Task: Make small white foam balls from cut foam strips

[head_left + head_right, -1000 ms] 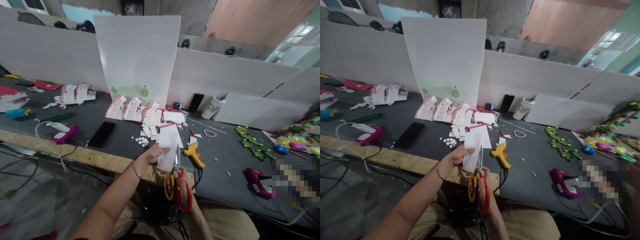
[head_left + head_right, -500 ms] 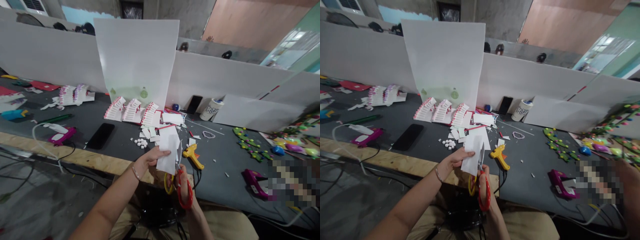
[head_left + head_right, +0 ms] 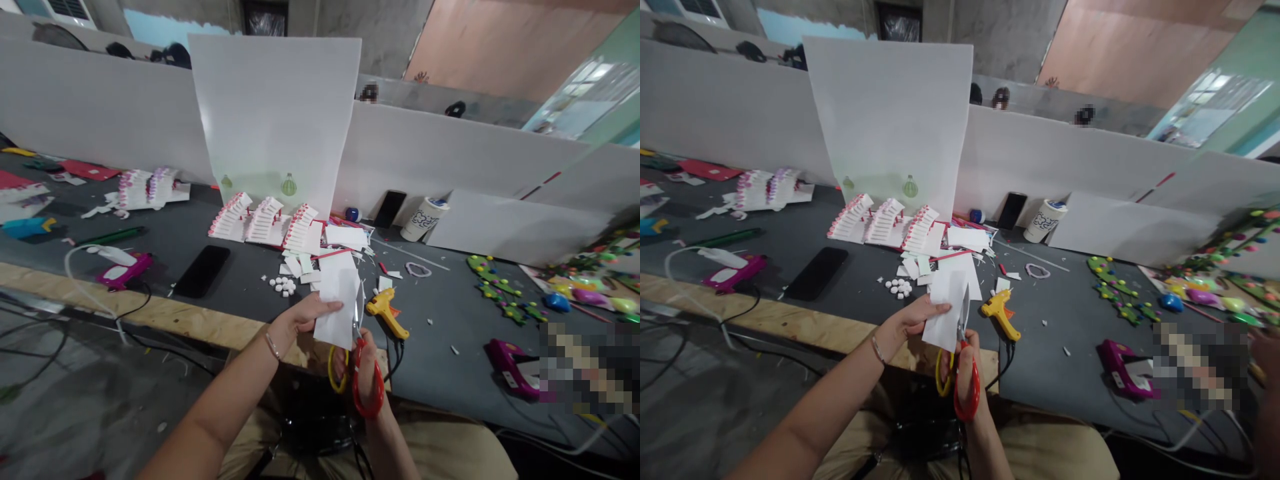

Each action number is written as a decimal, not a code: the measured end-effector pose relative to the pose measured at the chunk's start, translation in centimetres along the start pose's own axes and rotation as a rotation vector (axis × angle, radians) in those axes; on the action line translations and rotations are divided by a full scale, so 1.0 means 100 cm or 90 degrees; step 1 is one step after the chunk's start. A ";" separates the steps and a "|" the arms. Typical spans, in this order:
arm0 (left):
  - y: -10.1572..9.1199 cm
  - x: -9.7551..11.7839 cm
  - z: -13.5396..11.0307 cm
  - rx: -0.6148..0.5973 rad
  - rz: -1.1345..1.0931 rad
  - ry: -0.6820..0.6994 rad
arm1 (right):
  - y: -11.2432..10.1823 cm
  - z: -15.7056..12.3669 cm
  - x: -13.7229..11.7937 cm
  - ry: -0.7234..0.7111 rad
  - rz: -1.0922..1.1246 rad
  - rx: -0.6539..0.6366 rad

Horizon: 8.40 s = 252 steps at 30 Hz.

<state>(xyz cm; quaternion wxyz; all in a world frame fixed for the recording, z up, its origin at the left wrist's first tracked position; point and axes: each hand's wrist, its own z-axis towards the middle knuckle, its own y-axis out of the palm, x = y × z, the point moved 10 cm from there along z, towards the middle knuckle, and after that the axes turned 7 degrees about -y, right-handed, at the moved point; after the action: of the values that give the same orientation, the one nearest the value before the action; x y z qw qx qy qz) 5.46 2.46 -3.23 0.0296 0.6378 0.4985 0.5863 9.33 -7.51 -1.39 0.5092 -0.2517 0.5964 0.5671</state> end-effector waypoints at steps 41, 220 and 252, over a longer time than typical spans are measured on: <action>-0.003 -0.005 0.000 0.019 0.032 -0.020 | -0.004 0.003 -0.005 0.027 -0.015 0.043; -0.053 0.000 -0.066 0.202 0.183 0.012 | -0.078 0.061 0.006 0.205 -0.257 -0.141; -0.066 0.017 -0.074 0.258 0.245 0.050 | -0.059 0.085 0.000 0.103 -0.273 -0.191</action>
<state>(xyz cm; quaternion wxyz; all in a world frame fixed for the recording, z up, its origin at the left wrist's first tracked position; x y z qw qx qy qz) -4.54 2.89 -3.78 -0.2300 0.6904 0.4761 0.4937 17.24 -0.94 -2.44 0.5253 -0.4897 0.4775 0.5062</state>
